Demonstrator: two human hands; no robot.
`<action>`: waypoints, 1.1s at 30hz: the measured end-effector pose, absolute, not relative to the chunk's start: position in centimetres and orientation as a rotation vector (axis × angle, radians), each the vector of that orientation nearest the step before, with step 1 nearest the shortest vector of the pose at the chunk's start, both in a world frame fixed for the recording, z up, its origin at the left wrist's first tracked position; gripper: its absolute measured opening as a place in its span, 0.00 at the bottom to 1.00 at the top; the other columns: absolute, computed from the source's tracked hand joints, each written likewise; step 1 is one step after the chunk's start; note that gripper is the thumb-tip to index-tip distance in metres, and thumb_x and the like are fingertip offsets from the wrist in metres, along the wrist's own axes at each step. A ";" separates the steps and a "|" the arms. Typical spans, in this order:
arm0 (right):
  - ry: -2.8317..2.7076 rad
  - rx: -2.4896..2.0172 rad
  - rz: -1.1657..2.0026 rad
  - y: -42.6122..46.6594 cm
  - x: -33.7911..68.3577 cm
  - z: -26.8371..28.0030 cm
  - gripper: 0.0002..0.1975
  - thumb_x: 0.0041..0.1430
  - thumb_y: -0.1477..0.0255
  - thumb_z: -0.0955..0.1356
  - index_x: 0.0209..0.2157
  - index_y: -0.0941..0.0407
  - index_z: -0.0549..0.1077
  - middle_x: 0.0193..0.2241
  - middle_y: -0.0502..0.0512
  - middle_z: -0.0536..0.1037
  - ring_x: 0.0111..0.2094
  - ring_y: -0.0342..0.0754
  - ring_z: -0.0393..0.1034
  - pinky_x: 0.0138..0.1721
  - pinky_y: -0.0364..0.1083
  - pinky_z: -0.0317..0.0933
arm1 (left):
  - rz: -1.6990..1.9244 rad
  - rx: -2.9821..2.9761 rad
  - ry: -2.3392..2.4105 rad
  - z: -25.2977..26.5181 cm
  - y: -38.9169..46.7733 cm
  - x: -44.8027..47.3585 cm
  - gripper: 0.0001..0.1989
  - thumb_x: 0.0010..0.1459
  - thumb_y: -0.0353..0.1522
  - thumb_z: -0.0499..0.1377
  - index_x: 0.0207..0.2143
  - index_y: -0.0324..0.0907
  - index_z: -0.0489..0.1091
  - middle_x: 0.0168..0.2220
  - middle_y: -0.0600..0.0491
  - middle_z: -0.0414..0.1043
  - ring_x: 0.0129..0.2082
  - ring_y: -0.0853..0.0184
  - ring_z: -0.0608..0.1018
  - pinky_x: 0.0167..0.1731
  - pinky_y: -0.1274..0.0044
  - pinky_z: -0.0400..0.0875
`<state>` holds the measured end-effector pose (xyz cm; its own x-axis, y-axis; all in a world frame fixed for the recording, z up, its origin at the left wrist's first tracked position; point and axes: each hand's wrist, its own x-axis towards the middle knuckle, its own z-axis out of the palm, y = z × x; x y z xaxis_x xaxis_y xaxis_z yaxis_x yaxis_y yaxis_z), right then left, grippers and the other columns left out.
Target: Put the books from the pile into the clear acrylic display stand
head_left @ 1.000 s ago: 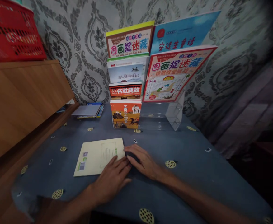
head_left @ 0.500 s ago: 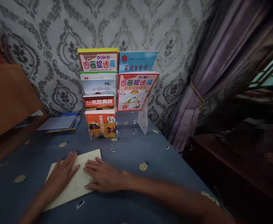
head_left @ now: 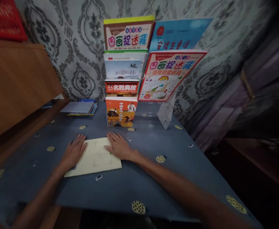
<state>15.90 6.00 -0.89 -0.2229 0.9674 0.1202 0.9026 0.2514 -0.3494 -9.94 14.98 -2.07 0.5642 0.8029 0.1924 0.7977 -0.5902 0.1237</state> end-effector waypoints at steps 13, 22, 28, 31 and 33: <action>-2.303 -1.674 0.327 -2.0 15.9 -0.4 0.44 0.68 0.50 0.61 0.70 0.68 0.50 0.71 0.73 0.47 0.73 0.61 0.37 0.71 0.63 0.39 | 0.436 2.942 1.607 -0.1 11.8 -8.4 0.26 0.69 0.34 0.41 0.59 0.32 0.70 0.63 0.36 0.68 0.63 0.50 0.71 0.63 0.51 0.60; -2.320 -1.566 0.265 -2.1 15.9 0.0 0.39 0.64 0.53 0.68 0.68 0.59 0.60 0.68 0.70 0.60 0.70 0.60 0.50 0.70 0.62 0.45 | 0.385 3.093 0.999 -2.2 8.9 -7.6 0.31 0.70 0.47 0.46 0.68 0.40 0.58 0.69 0.41 0.59 0.69 0.56 0.61 0.65 0.58 0.59; -2.324 -1.575 0.237 -2.2 15.8 0.2 0.37 0.65 0.54 0.68 0.66 0.61 0.61 0.67 0.72 0.62 0.70 0.59 0.51 0.69 0.62 0.45 | 0.355 3.204 0.820 -1.9 6.6 -7.0 0.40 0.65 0.55 0.48 0.70 0.40 0.52 0.70 0.38 0.55 0.71 0.51 0.58 0.65 0.54 0.57; -2.319 -1.556 0.223 -2.4 15.7 0.4 0.36 0.65 0.54 0.67 0.66 0.62 0.61 0.66 0.72 0.62 0.70 0.60 0.51 0.68 0.63 0.45 | 0.380 3.245 0.815 -1.8 6.4 -6.8 0.37 0.67 0.53 0.48 0.68 0.38 0.56 0.68 0.37 0.59 0.68 0.51 0.63 0.64 0.57 0.62; -2.307 -1.540 0.209 -2.5 15.7 0.6 0.35 0.66 0.54 0.67 0.66 0.62 0.62 0.66 0.73 0.63 0.69 0.61 0.52 0.68 0.64 0.46 | 0.380 3.283 0.780 -1.8 6.2 -6.7 0.34 0.68 0.50 0.49 0.67 0.38 0.59 0.67 0.36 0.61 0.67 0.50 0.65 0.62 0.59 0.65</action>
